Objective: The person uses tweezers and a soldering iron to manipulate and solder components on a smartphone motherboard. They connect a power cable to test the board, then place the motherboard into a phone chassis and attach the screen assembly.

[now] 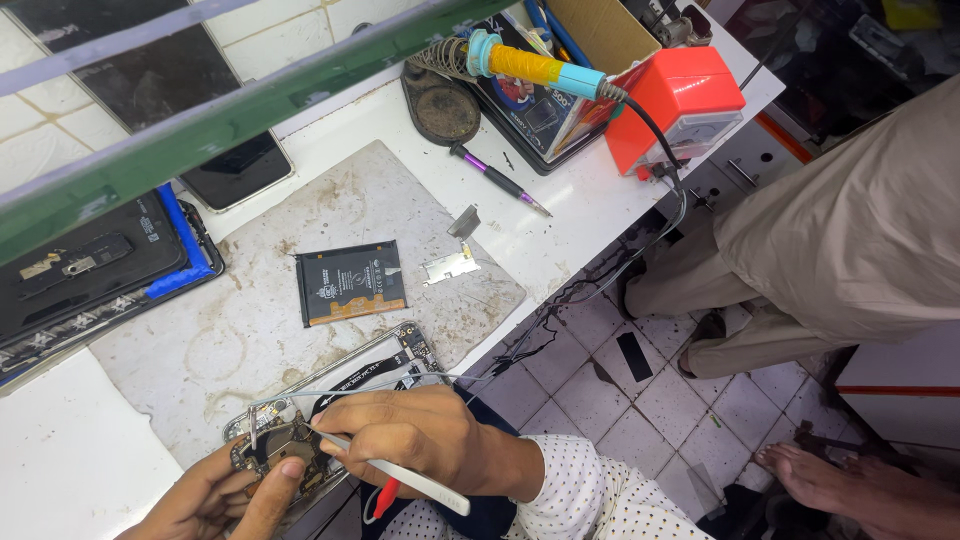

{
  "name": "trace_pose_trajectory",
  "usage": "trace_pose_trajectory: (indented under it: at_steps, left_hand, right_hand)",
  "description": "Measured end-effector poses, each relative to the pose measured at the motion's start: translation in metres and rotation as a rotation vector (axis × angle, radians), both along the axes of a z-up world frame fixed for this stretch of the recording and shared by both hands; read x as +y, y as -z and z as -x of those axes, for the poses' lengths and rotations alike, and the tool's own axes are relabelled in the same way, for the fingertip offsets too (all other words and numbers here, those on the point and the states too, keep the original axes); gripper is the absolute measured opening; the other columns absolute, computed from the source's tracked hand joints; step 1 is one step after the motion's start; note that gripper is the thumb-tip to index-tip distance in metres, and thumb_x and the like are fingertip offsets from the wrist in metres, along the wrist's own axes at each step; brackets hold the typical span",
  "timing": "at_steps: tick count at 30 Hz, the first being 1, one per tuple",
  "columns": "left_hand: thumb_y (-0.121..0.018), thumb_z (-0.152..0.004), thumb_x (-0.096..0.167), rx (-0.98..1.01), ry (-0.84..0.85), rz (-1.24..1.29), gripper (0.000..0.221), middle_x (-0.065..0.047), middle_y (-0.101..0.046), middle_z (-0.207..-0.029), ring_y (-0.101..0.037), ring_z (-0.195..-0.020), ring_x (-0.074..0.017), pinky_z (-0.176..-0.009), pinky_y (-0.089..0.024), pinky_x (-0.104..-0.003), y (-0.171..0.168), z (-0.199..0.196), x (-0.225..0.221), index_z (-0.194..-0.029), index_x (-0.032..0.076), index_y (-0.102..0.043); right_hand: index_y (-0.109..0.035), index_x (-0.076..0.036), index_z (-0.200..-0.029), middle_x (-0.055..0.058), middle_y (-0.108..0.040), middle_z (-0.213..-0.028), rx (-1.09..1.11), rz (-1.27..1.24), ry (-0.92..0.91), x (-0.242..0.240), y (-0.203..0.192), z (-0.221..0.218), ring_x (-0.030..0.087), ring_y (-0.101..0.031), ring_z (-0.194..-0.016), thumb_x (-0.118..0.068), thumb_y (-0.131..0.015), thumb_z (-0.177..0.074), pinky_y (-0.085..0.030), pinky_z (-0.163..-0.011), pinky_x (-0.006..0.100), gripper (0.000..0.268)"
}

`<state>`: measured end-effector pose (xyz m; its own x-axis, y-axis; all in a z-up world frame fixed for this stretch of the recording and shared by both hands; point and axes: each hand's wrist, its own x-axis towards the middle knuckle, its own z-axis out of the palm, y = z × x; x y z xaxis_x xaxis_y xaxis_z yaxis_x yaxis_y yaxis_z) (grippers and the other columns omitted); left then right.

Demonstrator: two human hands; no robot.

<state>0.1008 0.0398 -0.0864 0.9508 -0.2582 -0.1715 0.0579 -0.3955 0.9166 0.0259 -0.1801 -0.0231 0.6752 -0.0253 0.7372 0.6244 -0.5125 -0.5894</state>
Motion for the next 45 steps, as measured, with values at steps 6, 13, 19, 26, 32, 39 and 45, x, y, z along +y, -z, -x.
trace_pose_trajectory:
  at_steps: [6,13,19,26,32,39,45]
  left_hand:
    - [-0.075,-0.085,0.004,-0.021,0.000,0.006,0.033,-0.017,-0.079,-0.093,-0.077,-0.081,-0.0188,-0.069,-0.061,-0.030,0.002,0.000,0.000,-0.116,-0.004,-0.071]
    - [-0.076,-0.085,0.002,-0.132,0.014,0.082,0.033,-0.017,-0.078,-0.095,-0.077,-0.083,-0.0179,-0.078,-0.062,-0.030,-0.001,0.005,-0.002,-0.116,-0.005,-0.070]
    - [-0.077,-0.082,0.002,-0.103,-0.014,0.015,0.032,-0.019,-0.079,-0.094,-0.077,-0.081,-0.0201,-0.076,-0.063,-0.032,-0.009,0.006,-0.005,-0.113,-0.005,-0.071]
    - [-0.077,-0.082,0.002,-0.099,-0.012,0.021,0.033,-0.018,-0.079,-0.094,-0.078,-0.082,-0.0204,-0.077,-0.064,-0.033,-0.011,0.005,-0.006,-0.114,-0.005,-0.071]
    - [-0.078,-0.082,0.004,-0.056,-0.029,-0.015,0.033,-0.018,-0.079,-0.092,-0.078,-0.083,-0.0212,-0.075,-0.063,-0.033,-0.002,0.004,-0.001,-0.114,-0.003,-0.072]
    - [-0.077,-0.083,0.005,-0.041,-0.003,0.002,0.034,-0.015,-0.080,-0.094,-0.078,-0.086,-0.0205,-0.070,-0.062,-0.033,0.013,0.002,0.005,-0.116,-0.001,-0.070]
    - [-0.077,-0.083,0.006,-0.042,-0.014,-0.048,0.034,-0.016,-0.080,-0.094,-0.078,-0.086,-0.0209,-0.068,-0.062,-0.033,0.017,0.000,0.007,-0.116,-0.001,-0.070]
  right_hand:
    - [-0.040,-0.008,-0.121,0.019,-0.072,-0.116,0.024,0.005,-0.014,-0.002,0.000,0.002,0.031,-0.078,-0.103,-0.003,-0.076,-0.101,-0.069,-0.076,0.035,0.042]
    - [-0.042,-0.008,-0.121,0.020,-0.072,-0.115,0.011,-0.001,-0.021,-0.001,-0.001,0.000,0.032,-0.078,-0.102,-0.003,-0.077,-0.101,-0.068,-0.074,0.035,0.041]
    - [-0.043,-0.008,-0.121,0.019,-0.072,-0.114,0.023,-0.006,-0.031,-0.002,-0.001,0.001,0.031,-0.079,-0.101,-0.004,-0.075,-0.102,-0.069,-0.074,0.034,0.038]
    - [-0.041,-0.008,-0.119,0.019,-0.072,-0.115,0.029,0.001,-0.027,-0.002,0.000,0.001,0.031,-0.079,-0.102,-0.003,-0.075,-0.102,-0.068,-0.074,0.034,0.038]
    - [-0.040,-0.008,-0.122,0.019,-0.072,-0.115,0.014,0.020,-0.018,-0.003,-0.001,0.001,0.031,-0.079,-0.102,-0.002,-0.077,-0.101,-0.068,-0.073,0.034,0.042]
    - [-0.039,-0.009,-0.124,0.019,-0.072,-0.116,0.010,0.023,-0.013,-0.003,-0.001,0.001,0.031,-0.078,-0.104,-0.002,-0.076,-0.102,-0.069,-0.075,0.034,0.044]
    - [-0.040,-0.009,-0.122,0.019,-0.072,-0.115,0.029,-0.002,-0.024,-0.002,-0.001,0.001,0.031,-0.079,-0.103,-0.002,-0.075,-0.102,-0.068,-0.074,0.034,0.041]
